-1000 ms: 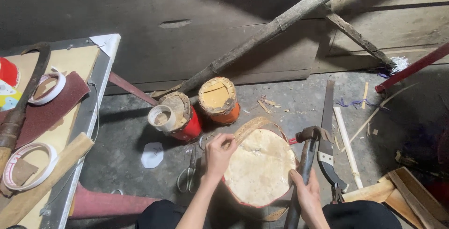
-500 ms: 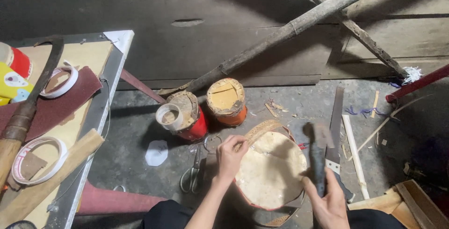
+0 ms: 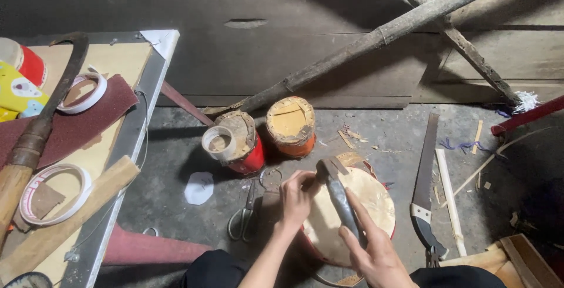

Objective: The person sits on the floor and uses a hammer to tap around the rim of a drum, securing the drumhead to the body. They repeatedly tap along the edge while holding the drum steady with the other hand.

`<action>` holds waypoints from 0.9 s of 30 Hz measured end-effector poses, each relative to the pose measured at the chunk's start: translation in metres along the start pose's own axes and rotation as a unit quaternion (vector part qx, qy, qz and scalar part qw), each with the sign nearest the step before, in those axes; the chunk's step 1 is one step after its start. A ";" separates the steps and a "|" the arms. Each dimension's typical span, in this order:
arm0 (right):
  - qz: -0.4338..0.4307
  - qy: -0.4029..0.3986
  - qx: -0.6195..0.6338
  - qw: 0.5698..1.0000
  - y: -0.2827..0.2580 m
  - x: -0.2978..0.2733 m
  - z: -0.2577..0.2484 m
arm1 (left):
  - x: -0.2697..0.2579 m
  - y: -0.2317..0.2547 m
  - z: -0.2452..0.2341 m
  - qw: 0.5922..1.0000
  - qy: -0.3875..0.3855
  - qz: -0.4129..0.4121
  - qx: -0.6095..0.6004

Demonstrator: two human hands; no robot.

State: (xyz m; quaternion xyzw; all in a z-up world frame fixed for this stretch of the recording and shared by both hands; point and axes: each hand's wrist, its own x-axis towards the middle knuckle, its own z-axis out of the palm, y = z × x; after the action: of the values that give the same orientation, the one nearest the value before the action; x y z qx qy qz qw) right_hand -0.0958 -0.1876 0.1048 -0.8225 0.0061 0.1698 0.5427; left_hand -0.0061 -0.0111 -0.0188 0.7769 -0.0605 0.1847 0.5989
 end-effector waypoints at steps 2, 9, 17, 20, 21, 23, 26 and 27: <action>0.002 -0.003 0.006 1.000 0.000 0.002 0.000 | 0.001 0.002 -0.001 1.000 -0.004 -0.006 0.014; 0.000 0.027 -0.028 0.999 0.004 0.003 0.007 | 0.000 0.000 -0.001 0.999 -0.004 0.016 0.043; -0.105 0.055 -0.027 0.993 0.016 0.005 0.009 | 0.001 0.006 -0.003 0.996 -0.013 -0.065 0.056; -0.104 0.055 -0.030 0.993 0.015 0.008 0.010 | 0.006 0.004 -0.003 0.998 -0.014 0.007 0.057; -0.100 0.070 -0.029 0.992 0.013 0.004 0.011 | 0.004 0.005 -0.004 0.997 -0.014 0.029 0.063; -0.107 0.067 -0.028 0.992 0.003 -0.004 0.009 | 0.001 0.009 -0.005 0.997 -0.007 -0.020 0.070; -0.111 0.057 -0.046 0.991 0.013 0.000 0.009 | 0.002 0.011 -0.003 0.996 -0.007 -0.044 0.076; -0.110 0.044 -0.064 0.991 0.020 0.005 0.010 | 0.003 0.010 -0.003 0.997 -0.009 -0.019 0.075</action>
State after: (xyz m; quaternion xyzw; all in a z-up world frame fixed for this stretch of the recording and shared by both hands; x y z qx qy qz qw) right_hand -0.0979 -0.1859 0.0820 -0.8582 -0.0717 0.0725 0.5031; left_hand -0.0069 -0.0105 -0.0084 0.8225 -0.0369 0.1702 0.5415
